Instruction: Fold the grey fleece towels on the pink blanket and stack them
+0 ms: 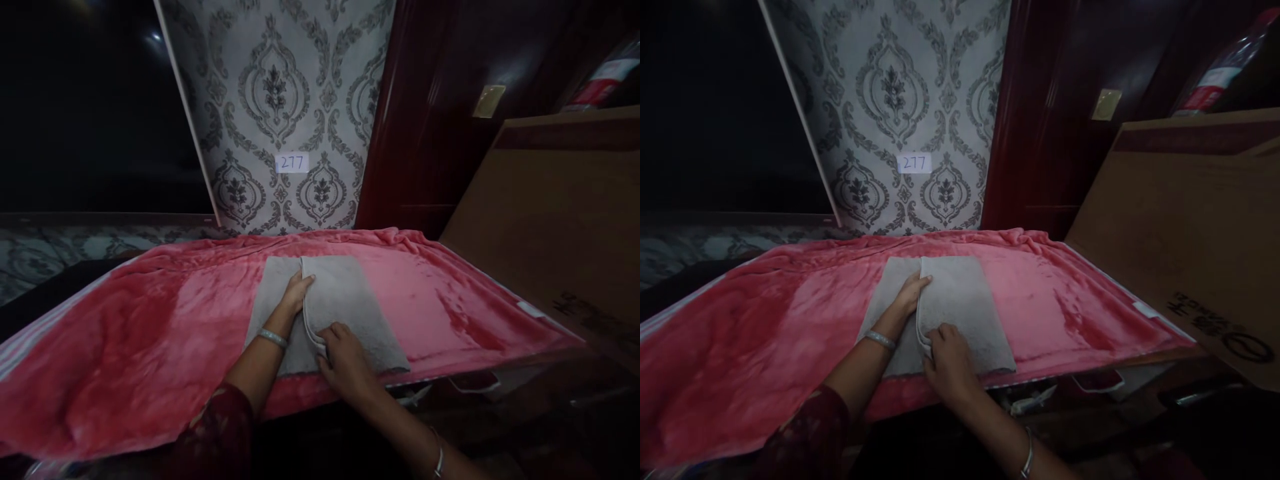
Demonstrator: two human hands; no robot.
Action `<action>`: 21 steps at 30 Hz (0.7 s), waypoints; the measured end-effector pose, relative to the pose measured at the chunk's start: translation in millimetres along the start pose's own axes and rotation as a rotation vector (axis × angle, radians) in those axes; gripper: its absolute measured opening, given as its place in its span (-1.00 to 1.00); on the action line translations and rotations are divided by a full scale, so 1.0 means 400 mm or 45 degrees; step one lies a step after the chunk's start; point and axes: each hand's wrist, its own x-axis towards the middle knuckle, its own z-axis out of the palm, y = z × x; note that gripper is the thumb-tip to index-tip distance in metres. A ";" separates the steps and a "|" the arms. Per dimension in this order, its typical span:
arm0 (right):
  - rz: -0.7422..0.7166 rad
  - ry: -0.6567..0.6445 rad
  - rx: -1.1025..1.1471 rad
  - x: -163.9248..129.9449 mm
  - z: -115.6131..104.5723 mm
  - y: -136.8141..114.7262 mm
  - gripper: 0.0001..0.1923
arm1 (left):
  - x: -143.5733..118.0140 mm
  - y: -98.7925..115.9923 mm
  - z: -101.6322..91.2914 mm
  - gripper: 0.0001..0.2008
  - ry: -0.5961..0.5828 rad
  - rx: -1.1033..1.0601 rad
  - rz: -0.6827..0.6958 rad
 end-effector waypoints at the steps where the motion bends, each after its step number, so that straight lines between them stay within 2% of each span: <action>1: -0.003 0.011 -0.006 -0.001 -0.001 0.000 -0.62 | 0.008 0.004 0.004 -0.50 0.024 0.045 -0.004; 3: -0.025 0.061 -0.008 0.007 -0.011 -0.004 -0.64 | 0.029 0.025 0.012 -0.51 0.064 0.132 0.001; 7: -0.141 0.250 0.058 0.040 -0.038 -0.039 -0.67 | 0.079 0.102 0.002 -0.45 0.115 0.274 0.052; 10: -0.208 0.210 0.098 0.055 -0.021 -0.079 -0.64 | 0.094 0.141 -0.040 -0.43 0.181 0.368 0.050; 13: -0.185 0.016 0.107 0.050 0.035 -0.106 -0.59 | 0.081 0.133 -0.098 -0.44 0.274 0.454 0.006; 15: -0.163 -0.050 0.093 0.040 0.072 -0.110 -0.57 | 0.070 0.111 -0.130 -0.41 0.333 0.493 0.006; 18: -0.193 -0.055 0.033 0.028 0.100 -0.102 -0.63 | 0.069 0.080 -0.153 -0.32 0.367 0.529 0.042; 21: -0.230 -0.046 -0.032 0.022 0.099 -0.095 -0.69 | 0.085 0.061 -0.152 -0.31 0.358 0.566 0.100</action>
